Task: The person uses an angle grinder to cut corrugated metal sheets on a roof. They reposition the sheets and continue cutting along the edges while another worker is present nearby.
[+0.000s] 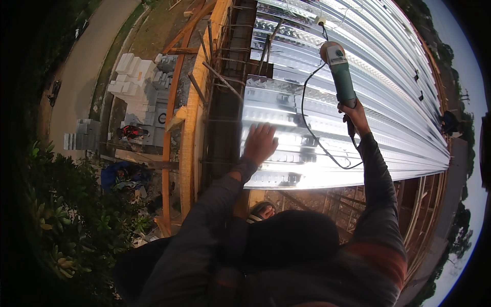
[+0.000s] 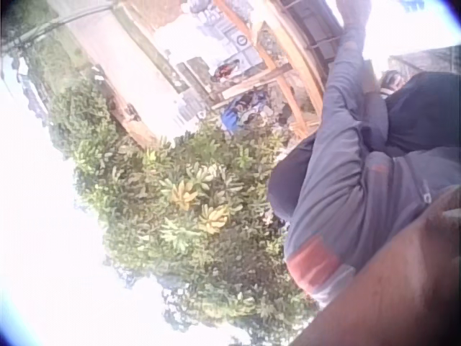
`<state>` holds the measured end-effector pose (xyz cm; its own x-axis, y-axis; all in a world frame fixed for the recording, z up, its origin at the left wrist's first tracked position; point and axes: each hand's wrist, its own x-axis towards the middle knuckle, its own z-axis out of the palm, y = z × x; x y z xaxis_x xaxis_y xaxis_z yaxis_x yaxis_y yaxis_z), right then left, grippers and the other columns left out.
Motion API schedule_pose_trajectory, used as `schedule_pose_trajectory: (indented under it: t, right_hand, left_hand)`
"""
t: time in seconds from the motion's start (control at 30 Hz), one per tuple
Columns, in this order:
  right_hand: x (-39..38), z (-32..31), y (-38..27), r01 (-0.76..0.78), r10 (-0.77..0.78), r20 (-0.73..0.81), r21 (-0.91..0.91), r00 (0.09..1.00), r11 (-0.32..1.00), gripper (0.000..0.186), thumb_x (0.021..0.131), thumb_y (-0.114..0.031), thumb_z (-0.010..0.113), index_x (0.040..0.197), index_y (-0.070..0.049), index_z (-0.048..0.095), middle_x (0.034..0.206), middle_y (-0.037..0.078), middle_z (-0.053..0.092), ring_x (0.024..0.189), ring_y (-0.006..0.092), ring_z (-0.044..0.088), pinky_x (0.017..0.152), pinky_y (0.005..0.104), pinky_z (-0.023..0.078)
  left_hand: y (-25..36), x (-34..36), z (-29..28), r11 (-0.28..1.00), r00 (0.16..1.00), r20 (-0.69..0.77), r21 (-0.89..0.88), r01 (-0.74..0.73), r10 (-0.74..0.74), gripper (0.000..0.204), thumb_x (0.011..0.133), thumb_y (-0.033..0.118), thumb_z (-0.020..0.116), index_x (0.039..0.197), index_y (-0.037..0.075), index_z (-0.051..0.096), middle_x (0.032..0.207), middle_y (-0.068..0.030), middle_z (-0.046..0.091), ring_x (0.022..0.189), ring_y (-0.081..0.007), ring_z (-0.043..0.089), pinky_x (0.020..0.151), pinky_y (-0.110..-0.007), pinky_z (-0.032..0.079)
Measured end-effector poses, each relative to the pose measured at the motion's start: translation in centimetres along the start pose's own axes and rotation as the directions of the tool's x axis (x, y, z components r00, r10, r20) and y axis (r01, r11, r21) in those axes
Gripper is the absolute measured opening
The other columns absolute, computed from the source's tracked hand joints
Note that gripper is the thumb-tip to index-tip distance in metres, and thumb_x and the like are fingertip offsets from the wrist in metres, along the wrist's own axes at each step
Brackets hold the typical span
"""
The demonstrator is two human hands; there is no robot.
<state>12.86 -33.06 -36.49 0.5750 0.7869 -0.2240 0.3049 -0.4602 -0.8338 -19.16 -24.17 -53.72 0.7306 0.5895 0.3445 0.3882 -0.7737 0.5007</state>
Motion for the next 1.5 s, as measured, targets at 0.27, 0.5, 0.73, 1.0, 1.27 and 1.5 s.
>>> schedule_pose_trajectory:
  t: [0.27, 0.5, 0.73, 1.0, 1.27, 1.5]
  right_hand:
    - [-9.1, -3.3, -2.8, -0.174, 0.184, -0.036, 0.194, 0.982, 0.965, 0.045, 0.08, -0.021, 0.074, 0.116, -0.001, 0.056, 0.087, 0.004, 0.06, 0.069, 0.0106, 0.057, 0.052, 0.0252, 0.048]
    - [-16.8, -7.2, -6.3, -0.419, 0.444, -0.02, 0.292, 0.896, 0.86, 0.048, 0.078, -0.02, 0.073, 0.117, 0.0, 0.055, 0.085, 0.003, 0.058, 0.066, 0.0087, 0.055, 0.05, 0.0245, 0.045]
    - [-24.0, -14.3, -9.8, -0.429, 0.387, -0.243, -0.151, 0.89, 0.891, 0.053, 0.075, -0.017, 0.074, 0.122, 0.001, 0.055, 0.092, 0.006, 0.063, 0.077, 0.0148, 0.06, 0.067, 0.0303, 0.049]
    - [-28.3, -30.1, -10.8, -0.523, 0.281, -0.471, -0.532, 0.836, 0.666, 0.062, 0.075, -0.012, 0.074, 0.133, -0.005, 0.052, 0.106, 0.014, 0.07, 0.095, 0.0253, 0.069, 0.082, 0.0378, 0.053]
    - [-27.6, -36.7, -13.7, -0.483, 0.159, -0.464, -0.759, 0.872, 0.436, 0.063, 0.075, -0.008, 0.069, 0.136, -0.017, 0.052, 0.115, 0.013, 0.068, 0.102, 0.0373, 0.067, 0.08, 0.0466, 0.056]
    - [-20.7, -34.4, -19.8, -0.177, 0.039, -0.181, -0.863, 0.983, 0.474, 0.059, 0.071, -0.001, 0.066, 0.127, -0.014, 0.055, 0.111, 0.011, 0.067, 0.098, 0.0365, 0.067, 0.077, 0.0446, 0.057]
  left_hand:
    - [-3.8, 21.1, -14.3, 0.883, 0.918, -0.158, 0.371, -0.286, 0.364, 0.037, 0.084, 0.021, 0.07, 0.116, 0.005, 0.058, 0.12, -0.0105, 0.059, 0.118, -0.0304, 0.052, 0.102, -0.046, 0.04]
    - [-4.2, 30.5, -11.5, 0.515, 0.823, 0.559, 0.678, -0.524, 0.103, 0.014, 0.085, 0.018, 0.064, 0.093, 0.013, 0.075, 0.098, -0.0064, 0.07, 0.102, -0.0235, 0.066, 0.088, -0.042, 0.048]
    - [-5.7, 31.9, -9.6, 0.695, 0.827, 0.557, 0.562, -0.448, 0.082, 0.016, 0.084, 0.013, 0.061, 0.084, 0.01, 0.077, 0.085, -0.0118, 0.073, 0.083, -0.0305, 0.072, 0.071, -0.042, 0.057]
    - [-7.3, 31.3, -9.0, 0.74, 0.845, 0.532, 0.546, -0.392, 0.055, 0.017, 0.084, 0.014, 0.06, 0.079, 0.009, 0.076, 0.079, -0.0144, 0.072, 0.081, -0.0323, 0.071, 0.071, -0.043, 0.057]
    - [-6.3, 31.2, -9.8, 0.764, 0.829, 0.559, 0.54, -0.353, -0.011, 0.019, 0.084, 0.015, 0.06, 0.084, 0.008, 0.077, 0.084, -0.0145, 0.073, 0.079, -0.0322, 0.073, 0.069, -0.045, 0.057]
    - [-5.2, 31.8, -10.0, 0.837, 0.818, 0.563, 0.499, -0.223, -0.117, 0.019, 0.083, 0.016, 0.06, 0.084, 0.007, 0.077, 0.084, -0.0166, 0.072, 0.08, -0.0336, 0.072, 0.071, -0.047, 0.057]
